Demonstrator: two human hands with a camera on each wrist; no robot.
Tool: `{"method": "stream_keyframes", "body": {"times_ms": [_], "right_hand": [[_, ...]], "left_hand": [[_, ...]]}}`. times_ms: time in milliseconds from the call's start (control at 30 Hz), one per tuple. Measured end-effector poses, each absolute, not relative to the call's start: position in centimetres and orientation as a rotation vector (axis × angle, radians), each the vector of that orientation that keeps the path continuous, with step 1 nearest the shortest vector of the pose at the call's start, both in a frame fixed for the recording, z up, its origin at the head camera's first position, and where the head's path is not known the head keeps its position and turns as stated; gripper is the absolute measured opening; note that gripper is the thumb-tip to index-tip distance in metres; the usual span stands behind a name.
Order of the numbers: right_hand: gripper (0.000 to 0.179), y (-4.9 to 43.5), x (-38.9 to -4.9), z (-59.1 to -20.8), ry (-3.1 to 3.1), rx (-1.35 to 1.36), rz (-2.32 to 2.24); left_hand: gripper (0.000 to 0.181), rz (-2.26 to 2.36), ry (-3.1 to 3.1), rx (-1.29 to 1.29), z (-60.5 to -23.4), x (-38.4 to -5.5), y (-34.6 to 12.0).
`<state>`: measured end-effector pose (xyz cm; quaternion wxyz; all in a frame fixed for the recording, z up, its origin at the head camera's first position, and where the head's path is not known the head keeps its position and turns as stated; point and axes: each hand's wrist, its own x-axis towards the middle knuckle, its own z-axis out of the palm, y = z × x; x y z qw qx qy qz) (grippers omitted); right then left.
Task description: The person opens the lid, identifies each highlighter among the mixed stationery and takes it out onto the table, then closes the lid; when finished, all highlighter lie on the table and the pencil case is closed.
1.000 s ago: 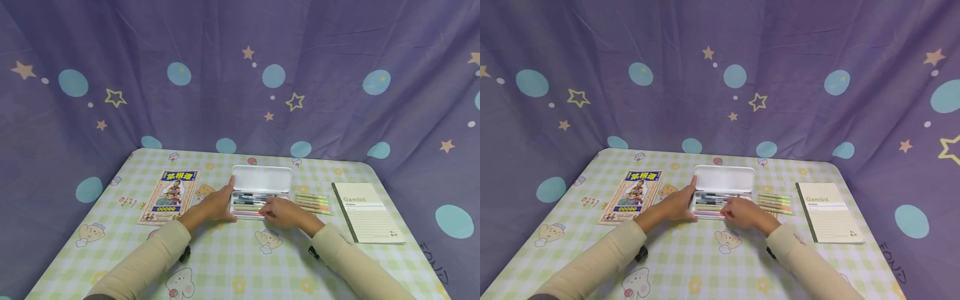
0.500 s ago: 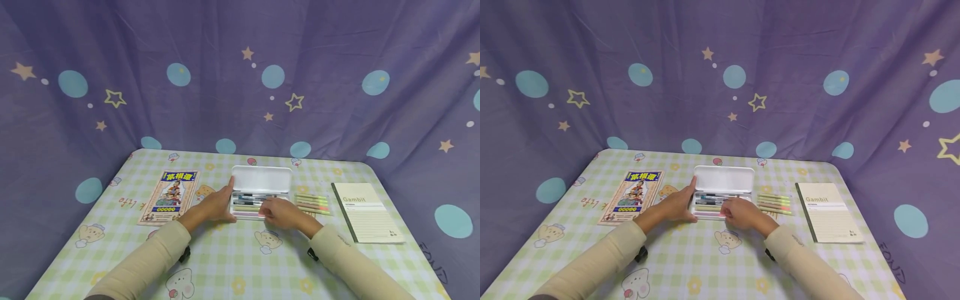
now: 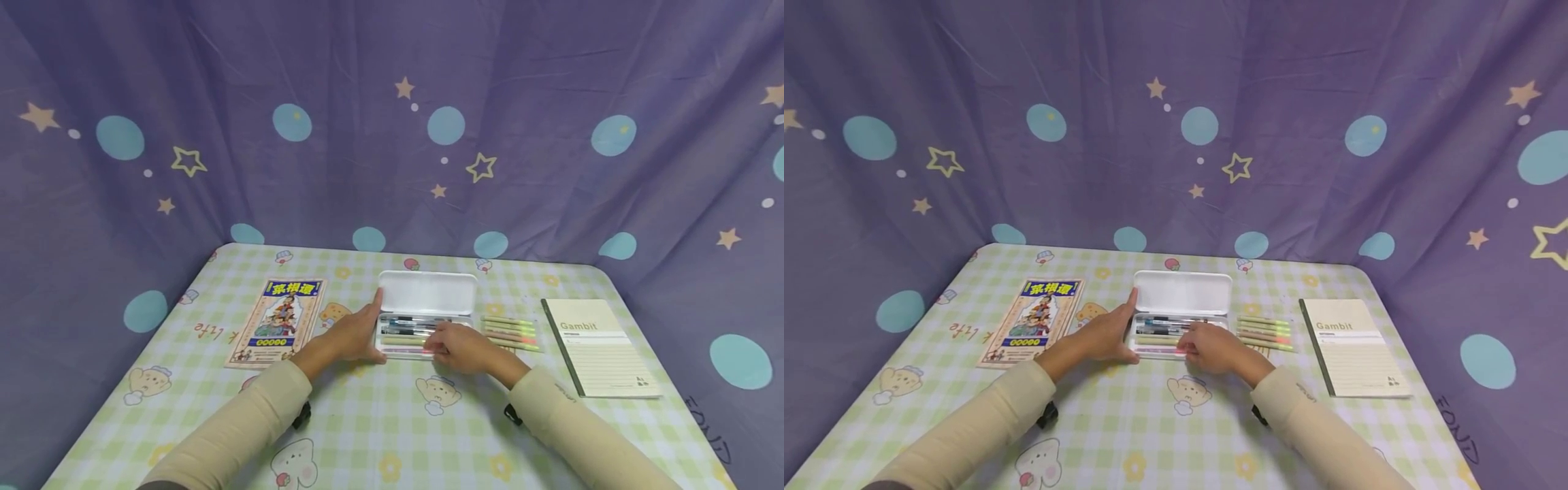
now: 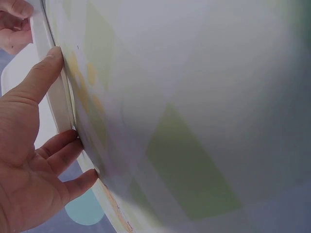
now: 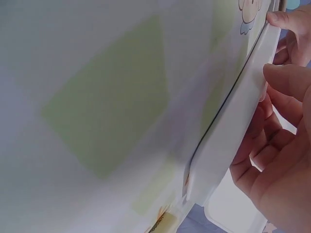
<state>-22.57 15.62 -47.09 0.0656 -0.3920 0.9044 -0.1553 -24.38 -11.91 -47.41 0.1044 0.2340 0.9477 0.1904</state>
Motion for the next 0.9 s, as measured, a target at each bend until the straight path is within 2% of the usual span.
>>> {"method": "stream_keyframes", "body": {"times_ms": [900], "right_hand": [[0.026,16.9,-22.8,-47.1,2.722,-1.280,-0.625]], "left_hand": [[0.146,0.549,2.797,0.698,-47.6,-24.4,-12.0]]}}
